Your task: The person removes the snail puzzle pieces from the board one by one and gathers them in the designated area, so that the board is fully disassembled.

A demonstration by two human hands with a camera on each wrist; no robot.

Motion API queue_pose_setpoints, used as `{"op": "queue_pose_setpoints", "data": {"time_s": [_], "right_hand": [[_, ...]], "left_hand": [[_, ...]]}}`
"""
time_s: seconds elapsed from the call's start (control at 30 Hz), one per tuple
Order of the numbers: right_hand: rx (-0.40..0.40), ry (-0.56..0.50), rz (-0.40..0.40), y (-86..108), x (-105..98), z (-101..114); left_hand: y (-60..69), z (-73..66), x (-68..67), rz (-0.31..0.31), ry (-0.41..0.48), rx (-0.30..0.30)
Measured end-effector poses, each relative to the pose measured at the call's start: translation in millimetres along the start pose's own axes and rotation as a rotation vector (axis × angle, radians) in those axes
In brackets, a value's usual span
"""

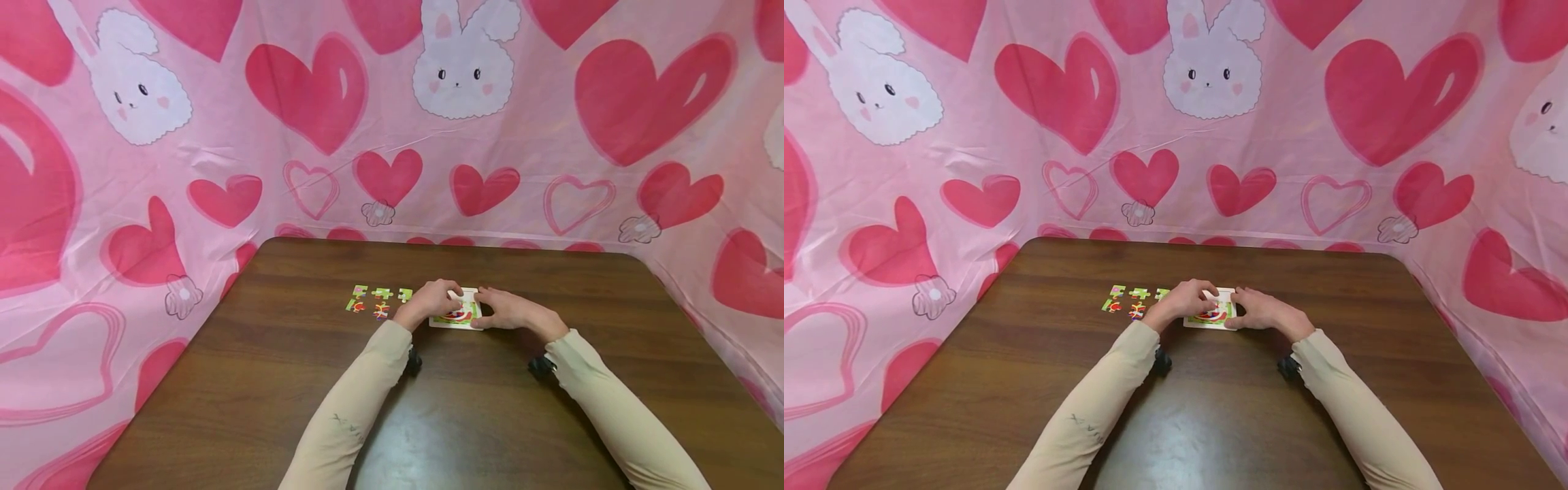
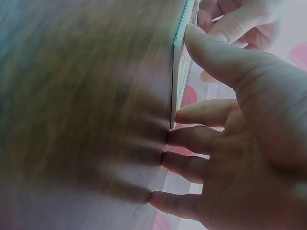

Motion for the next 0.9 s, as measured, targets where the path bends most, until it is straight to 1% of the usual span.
{"op": "queue_pose_setpoints", "data": {"time_s": [0.27,0.4,0.57,0.7,0.8,0.9], "right_hand": [[-0.012,-0.004,-0.006,1.1,0.0,2.3],[-0.019,0.003,-0.012,0.1,-0.2,2.6],[-0.021,0.005,-0.017,-0.5,-0.7,1.6],[-0.024,0.009,-0.018,-0.5,-0.7,1.5],[-0.021,-0.001,-0.013,-0.9,-0.5,1.3],[-0.024,0.001,-0.014,-1.4,-1.0,1.4]], "left_hand": [[-4.9,-5.0,7.5,0.059,-0.053,-0.058],[-6.4,-7.3,9.6,0.072,-0.075,-0.071],[-8.4,-9.8,10.5,0.077,-0.092,-0.083],[-10.7,-10.0,11.4,0.082,-0.093,-0.113],[-12.7,-10.3,11.5,0.07,-0.108,-0.125],[-13.9,-11.0,10.3,0.051,-0.127,-0.118]]}}
Point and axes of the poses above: each hand's wrist, its own y-axis away from the middle knuckle, its own x-axis out of the palm, z = x × y, the point moved 8 cm from there along -y, towards the middle knuckle, and after that the axes turned 5 degrees about z, right-handed, at the moved point
